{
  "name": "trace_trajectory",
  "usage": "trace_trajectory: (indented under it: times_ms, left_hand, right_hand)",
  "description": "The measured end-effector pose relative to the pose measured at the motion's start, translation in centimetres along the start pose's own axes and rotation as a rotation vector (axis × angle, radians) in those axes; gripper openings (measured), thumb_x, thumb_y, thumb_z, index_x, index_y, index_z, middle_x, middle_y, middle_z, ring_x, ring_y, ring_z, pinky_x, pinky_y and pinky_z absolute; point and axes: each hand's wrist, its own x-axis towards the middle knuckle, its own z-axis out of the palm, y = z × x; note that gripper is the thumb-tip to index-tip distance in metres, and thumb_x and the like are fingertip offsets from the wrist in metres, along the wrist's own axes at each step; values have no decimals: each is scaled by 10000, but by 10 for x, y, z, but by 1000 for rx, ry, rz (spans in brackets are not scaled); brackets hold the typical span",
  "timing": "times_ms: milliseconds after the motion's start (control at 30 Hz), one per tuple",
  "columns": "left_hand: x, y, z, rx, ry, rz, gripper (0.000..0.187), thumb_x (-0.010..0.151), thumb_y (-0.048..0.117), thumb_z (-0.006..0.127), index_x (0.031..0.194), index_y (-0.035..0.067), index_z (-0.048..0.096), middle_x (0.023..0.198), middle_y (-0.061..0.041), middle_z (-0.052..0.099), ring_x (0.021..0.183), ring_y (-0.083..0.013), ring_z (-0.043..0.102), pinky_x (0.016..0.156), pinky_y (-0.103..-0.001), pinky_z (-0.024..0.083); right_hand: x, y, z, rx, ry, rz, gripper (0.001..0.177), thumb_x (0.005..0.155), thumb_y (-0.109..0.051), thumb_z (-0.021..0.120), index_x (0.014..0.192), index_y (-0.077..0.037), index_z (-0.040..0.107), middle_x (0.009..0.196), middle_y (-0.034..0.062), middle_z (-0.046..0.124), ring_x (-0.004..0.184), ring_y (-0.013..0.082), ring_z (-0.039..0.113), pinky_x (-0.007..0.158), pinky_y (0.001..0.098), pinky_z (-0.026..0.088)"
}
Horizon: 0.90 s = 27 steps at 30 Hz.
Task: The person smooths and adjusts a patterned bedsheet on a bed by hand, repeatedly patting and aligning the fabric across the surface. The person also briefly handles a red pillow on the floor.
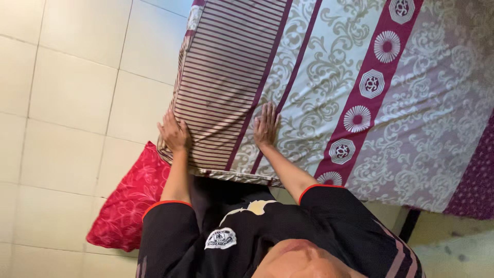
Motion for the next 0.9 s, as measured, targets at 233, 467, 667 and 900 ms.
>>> trace_trajectory:
  times_ms: [233, 467, 667, 900]
  left_hand:
    - [5, 17, -16, -115, -105, -114, 676, 1003, 379, 501, 1560, 3, 422, 1528, -245, 520, 1403, -413, 495, 1178, -483, 374]
    - [7, 5, -34, -293, -263, 12, 673, 1082, 385, 444, 1582, -47, 316, 1583, -292, 417, 1464, -443, 391, 1223, -488, 298]
    - [18, -4, -34, -362, -403, 65, 699, 1093, 391, 396, 1603, -57, 229, 1640, -293, 280, 1526, -434, 250, 1252, -529, 184]
    - [116, 0, 1, -443, -360, 49, 655, 1107, 422, 365, 1606, 5, 289, 1687, -224, 255, 1570, -381, 242, 1257, -626, 88]
  right_hand:
    - [-8, -50, 4, -107, 27, 216, 690, 1066, -383, 445, 1629, -24, 273, 1708, 156, 256, 1594, 352, 189, 1280, 564, 129]
    - [-27, -118, 18, -115, 26, 409, 743, 1075, -416, 452, 1639, 0, 206, 1711, 200, 199, 1582, 392, 163, 1261, 561, 120]
    - [-24, -116, 25, -104, 85, 416, 754, 1066, -407, 478, 1650, -19, 199, 1724, 177, 192, 1598, 378, 167, 1292, 554, 117]
    - [-26, -112, 37, -36, 205, 449, 629, 1093, -347, 473, 1623, -49, 311, 1686, 162, 312, 1573, 366, 249, 1290, 559, 142]
